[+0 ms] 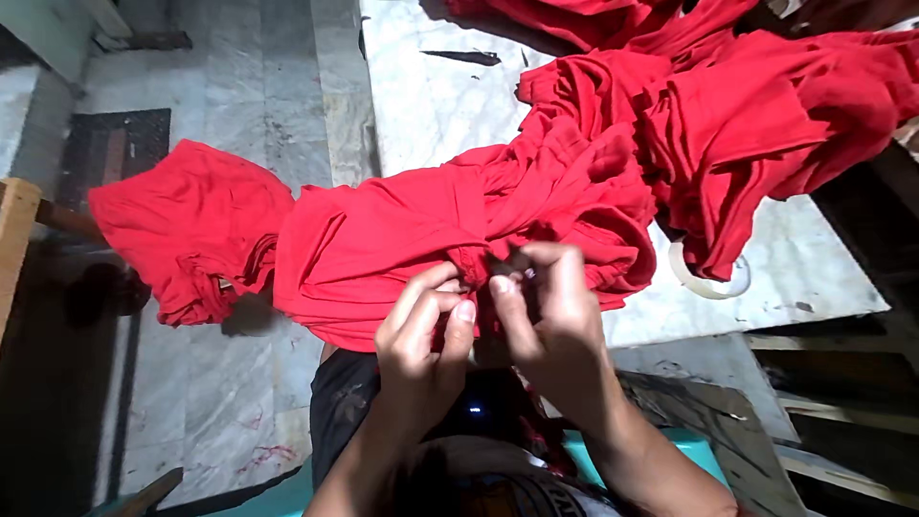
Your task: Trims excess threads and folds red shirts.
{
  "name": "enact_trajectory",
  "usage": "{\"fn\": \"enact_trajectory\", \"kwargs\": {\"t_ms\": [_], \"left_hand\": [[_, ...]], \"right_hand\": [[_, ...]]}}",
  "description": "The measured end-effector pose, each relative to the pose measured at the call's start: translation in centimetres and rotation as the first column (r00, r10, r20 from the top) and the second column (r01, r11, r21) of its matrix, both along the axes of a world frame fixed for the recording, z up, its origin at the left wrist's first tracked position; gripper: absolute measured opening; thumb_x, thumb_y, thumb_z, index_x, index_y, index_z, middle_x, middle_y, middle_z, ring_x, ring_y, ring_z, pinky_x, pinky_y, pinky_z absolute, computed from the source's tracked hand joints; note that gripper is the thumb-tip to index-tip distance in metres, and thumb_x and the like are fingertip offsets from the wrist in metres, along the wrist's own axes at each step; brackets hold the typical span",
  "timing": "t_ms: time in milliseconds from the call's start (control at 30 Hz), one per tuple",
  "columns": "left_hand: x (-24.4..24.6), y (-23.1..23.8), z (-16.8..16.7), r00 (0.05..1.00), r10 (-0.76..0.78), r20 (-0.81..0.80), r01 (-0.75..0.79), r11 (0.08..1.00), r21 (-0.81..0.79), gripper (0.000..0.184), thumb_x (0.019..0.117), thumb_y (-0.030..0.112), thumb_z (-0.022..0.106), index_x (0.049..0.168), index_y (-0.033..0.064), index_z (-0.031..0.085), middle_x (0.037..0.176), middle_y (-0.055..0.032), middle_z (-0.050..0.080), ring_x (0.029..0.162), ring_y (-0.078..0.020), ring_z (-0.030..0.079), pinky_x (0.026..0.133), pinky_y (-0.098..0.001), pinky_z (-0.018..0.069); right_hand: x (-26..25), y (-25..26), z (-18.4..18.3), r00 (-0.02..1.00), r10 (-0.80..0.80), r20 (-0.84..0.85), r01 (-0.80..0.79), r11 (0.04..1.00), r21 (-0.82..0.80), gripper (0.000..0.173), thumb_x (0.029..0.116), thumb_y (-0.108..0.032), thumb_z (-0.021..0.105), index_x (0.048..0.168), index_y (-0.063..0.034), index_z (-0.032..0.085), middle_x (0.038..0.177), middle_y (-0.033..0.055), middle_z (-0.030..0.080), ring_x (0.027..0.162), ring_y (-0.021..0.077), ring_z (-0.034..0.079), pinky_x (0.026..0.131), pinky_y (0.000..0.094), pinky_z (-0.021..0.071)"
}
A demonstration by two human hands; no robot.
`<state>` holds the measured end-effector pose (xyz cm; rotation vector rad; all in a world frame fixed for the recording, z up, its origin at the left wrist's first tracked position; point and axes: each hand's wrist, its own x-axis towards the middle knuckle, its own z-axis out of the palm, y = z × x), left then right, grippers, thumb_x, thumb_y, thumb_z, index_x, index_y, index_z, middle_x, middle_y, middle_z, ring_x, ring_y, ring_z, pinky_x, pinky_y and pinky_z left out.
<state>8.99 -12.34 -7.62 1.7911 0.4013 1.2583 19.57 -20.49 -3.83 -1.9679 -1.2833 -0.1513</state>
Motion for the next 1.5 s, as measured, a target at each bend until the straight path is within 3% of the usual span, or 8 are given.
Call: {"fn": "enact_trajectory", "kwargs": {"t_ms": [133, 333, 733, 1033, 1233, 1333, 1400, 1500], "left_hand": [[0.1, -0.7, -0.6, 0.984, 0.103, -0.143, -0.08, 0.984, 0.162, 0.022, 0.0937, 0.011, 0.059, 0.076, 0.0005, 0.067, 0.096, -0.0128, 0.065, 0.085, -0.0063, 0.062, 0.077, -0.0129, 0.0504], [-2.9, -1.5, -0.4, 0.894, -0.31, -0.325, 0.337, 0.941, 0.03, 0.033, 0.1037, 0.019, 0.051, 0.08, 0.0012, 0.064, 0.08, -0.0089, 0.062, 0.072, -0.0104, 0.061, 0.065, -0.0208, 0.0507], [-1.7, 0.2, 2.1, 0.963, 0.269, 0.004, -0.25, 0.89, 0.383, 0.012, 0.1, 0.022, 0.063, 0.101, 0.0097, 0.062, 0.107, -0.0019, 0.06, 0.108, -0.0069, 0.059, 0.094, -0.0176, 0.048], [-1.3, 2.6, -0.5, 0.865, 0.48, -0.145, -0.373, 0.809, 0.454, 0.025, 0.0971, 0.027, 0.066, 0.096, 0.0032, 0.072, 0.096, -0.0118, 0.064, 0.094, -0.0183, 0.061, 0.084, -0.0251, 0.0473], [-5.0, 1.2, 1.2, 0.954, 0.295, -0.046, -0.241, 0.851, 0.466, 0.014, 0.1019, 0.02, 0.063, 0.093, 0.0093, 0.066, 0.081, -0.0023, 0.056, 0.074, -0.0088, 0.056, 0.07, -0.0173, 0.0471], [-5.5, 1.4, 1.5, 0.967, 0.251, -0.045, -0.206, 0.874, 0.44, 0.014, 0.1018, 0.02, 0.062, 0.092, 0.0105, 0.064, 0.084, -0.0003, 0.058, 0.079, -0.0052, 0.058, 0.073, -0.0143, 0.0474], [-5.2, 1.5, 1.4, 0.972, 0.229, -0.042, -0.195, 0.899, 0.393, 0.018, 0.1033, 0.022, 0.06, 0.089, 0.0099, 0.062, 0.085, 0.0003, 0.06, 0.082, -0.0028, 0.06, 0.075, -0.0133, 0.048], [-4.8, 1.1, 1.4, 0.977, 0.204, -0.062, -0.184, 0.954, 0.237, 0.024, 0.1066, 0.03, 0.053, 0.091, 0.0125, 0.059, 0.094, 0.0035, 0.058, 0.089, 0.0056, 0.057, 0.079, -0.008, 0.046]], "right_hand": [[1.8, 1.4, -0.1, 0.857, 0.238, -0.457, -0.172, 0.968, 0.181, 0.011, 0.0908, -0.014, 0.069, 0.098, -0.0061, 0.067, 0.085, -0.0063, 0.063, 0.069, -0.0064, 0.055, 0.062, 0.01, 0.0474], [1.7, 1.7, 0.7, 0.117, 0.441, -0.89, 0.012, 0.896, 0.445, 0.027, 0.1082, -0.01, 0.036, 0.097, -0.0159, 0.06, 0.047, -0.0089, 0.045, 0.037, -0.002, 0.043, 0.042, 0.0128, 0.0411], [1.6, 0.8, 1.8, -0.169, 0.467, -0.868, 0.036, 0.883, 0.468, 0.028, 0.109, -0.009, 0.031, 0.094, -0.0114, 0.055, 0.052, -0.0026, 0.053, 0.038, -0.0002, 0.048, 0.039, 0.0117, 0.0414], [1.8, 0.7, 1.9, -0.375, 0.484, -0.791, 0.121, 0.871, 0.476, 0.034, 0.1115, -0.017, 0.03, 0.095, -0.01, 0.06, 0.065, 0.0017, 0.064, 0.041, -0.0004, 0.049, 0.04, 0.0109, 0.0412], [2.4, 0.2, 2.1, -0.437, 0.462, -0.771, 0.083, 0.875, 0.477, 0.038, 0.1117, -0.021, 0.029, 0.093, -0.0098, 0.061, 0.061, 0.0002, 0.06, 0.041, -0.0012, 0.048, 0.04, 0.011, 0.0393], [2.1, 0.3, 1.9, -0.278, 0.449, -0.849, 0.033, 0.888, 0.458, 0.033, 0.1108, -0.016, 0.029, 0.095, -0.0129, 0.058, 0.058, -0.0014, 0.06, 0.039, -0.0025, 0.047, 0.039, 0.0106, 0.0378], [1.4, 0.3, 1.3, 0.25, 0.409, -0.877, -0.051, 0.911, 0.41, 0.019, 0.1049, -0.008, 0.041, 0.104, -0.0197, 0.056, 0.06, -0.0127, 0.055, 0.044, -0.0081, 0.042, 0.043, 0.0085, 0.0348], [1.5, -1.0, 0.5, 0.952, 0.186, -0.244, -0.129, 0.965, 0.23, 0.028, 0.0992, -0.031, 0.063, 0.115, -0.0138, 0.047, 0.1, -0.0087, 0.06, 0.082, -0.008, 0.056, 0.07, 0.0087, 0.0462]]}}
